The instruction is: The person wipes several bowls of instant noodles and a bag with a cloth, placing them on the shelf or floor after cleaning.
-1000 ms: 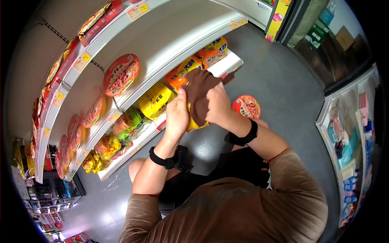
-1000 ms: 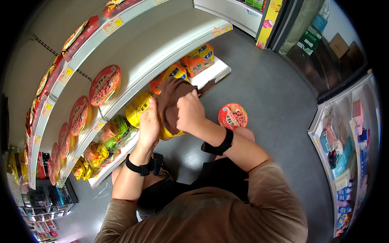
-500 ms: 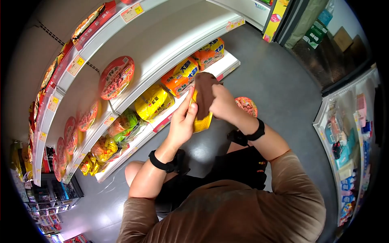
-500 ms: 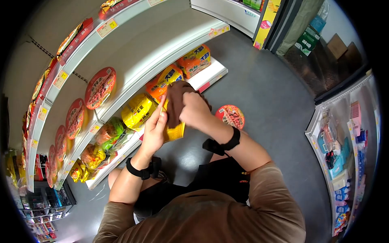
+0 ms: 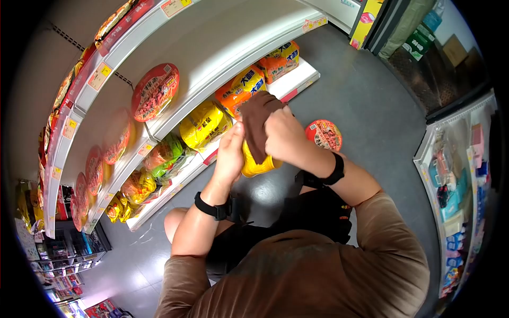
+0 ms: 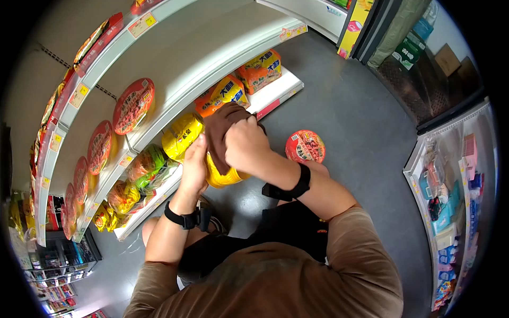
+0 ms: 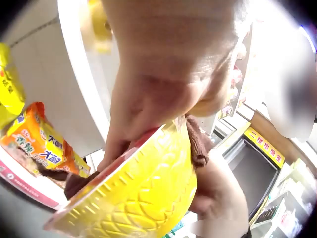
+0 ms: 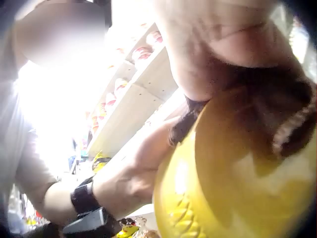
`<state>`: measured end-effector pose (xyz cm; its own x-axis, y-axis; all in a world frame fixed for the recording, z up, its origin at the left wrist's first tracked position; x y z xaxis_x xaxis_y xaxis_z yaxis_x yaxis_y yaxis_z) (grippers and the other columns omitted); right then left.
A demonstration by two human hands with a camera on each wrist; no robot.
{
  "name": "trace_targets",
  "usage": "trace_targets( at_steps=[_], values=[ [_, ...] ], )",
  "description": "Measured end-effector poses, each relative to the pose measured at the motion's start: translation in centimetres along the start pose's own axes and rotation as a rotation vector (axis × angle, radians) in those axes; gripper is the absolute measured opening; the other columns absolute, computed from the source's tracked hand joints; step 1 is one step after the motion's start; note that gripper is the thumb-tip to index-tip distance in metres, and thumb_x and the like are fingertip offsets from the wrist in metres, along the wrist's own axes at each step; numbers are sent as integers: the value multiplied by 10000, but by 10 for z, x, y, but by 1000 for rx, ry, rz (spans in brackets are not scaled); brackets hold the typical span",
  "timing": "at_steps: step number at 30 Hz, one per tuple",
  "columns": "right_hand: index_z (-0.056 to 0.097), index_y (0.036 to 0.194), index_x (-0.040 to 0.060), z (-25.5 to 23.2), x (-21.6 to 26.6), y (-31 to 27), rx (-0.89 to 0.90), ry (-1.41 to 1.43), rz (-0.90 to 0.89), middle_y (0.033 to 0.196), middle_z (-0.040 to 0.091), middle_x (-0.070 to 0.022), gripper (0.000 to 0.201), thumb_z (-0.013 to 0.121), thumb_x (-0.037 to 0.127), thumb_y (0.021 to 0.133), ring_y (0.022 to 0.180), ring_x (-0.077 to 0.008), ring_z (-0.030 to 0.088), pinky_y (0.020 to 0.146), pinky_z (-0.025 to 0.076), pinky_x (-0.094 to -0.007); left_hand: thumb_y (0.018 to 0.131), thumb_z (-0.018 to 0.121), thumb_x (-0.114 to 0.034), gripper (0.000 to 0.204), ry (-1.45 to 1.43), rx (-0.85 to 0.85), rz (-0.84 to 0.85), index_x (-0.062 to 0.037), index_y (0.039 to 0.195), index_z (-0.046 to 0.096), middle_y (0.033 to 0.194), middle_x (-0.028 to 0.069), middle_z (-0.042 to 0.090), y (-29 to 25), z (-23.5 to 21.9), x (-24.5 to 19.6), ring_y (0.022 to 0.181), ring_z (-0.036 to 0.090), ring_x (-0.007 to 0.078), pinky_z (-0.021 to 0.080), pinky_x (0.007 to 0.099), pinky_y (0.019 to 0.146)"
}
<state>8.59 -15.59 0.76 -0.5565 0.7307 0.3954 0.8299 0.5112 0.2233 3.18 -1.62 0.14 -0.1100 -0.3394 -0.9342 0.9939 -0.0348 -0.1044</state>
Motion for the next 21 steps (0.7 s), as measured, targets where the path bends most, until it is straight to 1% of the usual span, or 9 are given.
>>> trace_targets(
  at_steps=[1,4,8,10,11,12,15,18,21],
  values=[
    [706,710,6,-13,16,-8,70,-121,14,787,664,-173,277,639,272,741,973,-365,608,762,477,-458,1093,400,-318,470,-155,-26,-83,44,1378,496,1331,109,596,1,-1,0,1186,581,182,460,331,1040],
    [745,886,22,-17,37,-31,-164,-213,-187,1017,647,-213,323,679,309,754,1070,-417,527,800,460,-509,1092,392,-321,456,-335,-45,-173,37,1346,516,1305,148,614,6,-1,-4,1165,613,221,485,352,1021],
    [714,1019,41,-19,27,-28,-262,-51,-280,1095,644,-198,349,685,320,810,1058,-423,543,825,450,-536,1091,394,-332,444,-280,-55,-184,14,1332,532,1274,154,629,3,2,-20,1148,622,223,507,348,984],
    [703,1032,38,-22,11,-8,-379,296,-211,1069,660,-192,328,681,303,839,1037,-404,585,839,464,-517,1092,391,-344,454,-170,-66,-154,-12,1377,511,1305,146,597,7,0,-17,1156,598,198,481,330,1003],
    [697,1038,36,-25,5,-3,-437,468,-171,1056,668,-189,318,678,295,854,1026,-395,606,845,471,-508,1090,401,-338,464,-75,-56,-23,-12,1413,464,1345,153,560,8,4,-12,1202,560,195,451,332,1034],
    [670,1049,21,-23,0,0,-298,741,101,1030,687,-193,286,662,261,894,982,-374,655,840,500,-427,1088,411,-332,483,19,-58,108,-12,1449,416,1385,161,523,8,11,-11,1249,521,192,420,334,1064],
    [641,1074,1,-2,-11,8,-439,1032,137,1020,706,-121,289,542,261,994,887,-238,684,784,529,-353,1015,571,-223,608,-8,47,129,-19,1501,266,1561,207,302,-3,17,-11,1413,369,227,299,348,1156],
    [615,1122,51,10,-25,16,-158,1815,547,1000,687,-84,385,398,360,1048,890,-152,663,786,540,-336,893,722,-206,691,37,313,321,-54,1428,314,1644,238,48,-4,13,-13,1513,196,296,226,399,1197],
    [591,998,73,-6,-34,16,-6,2060,742,927,639,-31,330,411,348,1036,825,-135,629,748,526,-338,854,737,-171,809,532,403,500,-43,1534,318,1642,276,-12,-3,15,-15,1521,173,345,205,433,1204]
  ],
)
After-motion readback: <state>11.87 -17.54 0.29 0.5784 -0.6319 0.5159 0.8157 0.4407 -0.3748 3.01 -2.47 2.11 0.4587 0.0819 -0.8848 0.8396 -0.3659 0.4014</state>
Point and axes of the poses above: each hand's wrist, its own y-axis towards the middle knuckle, its own z-axis out of the palm, x = y × z, the point moved 2 cm from there along y, towards the middle knuckle
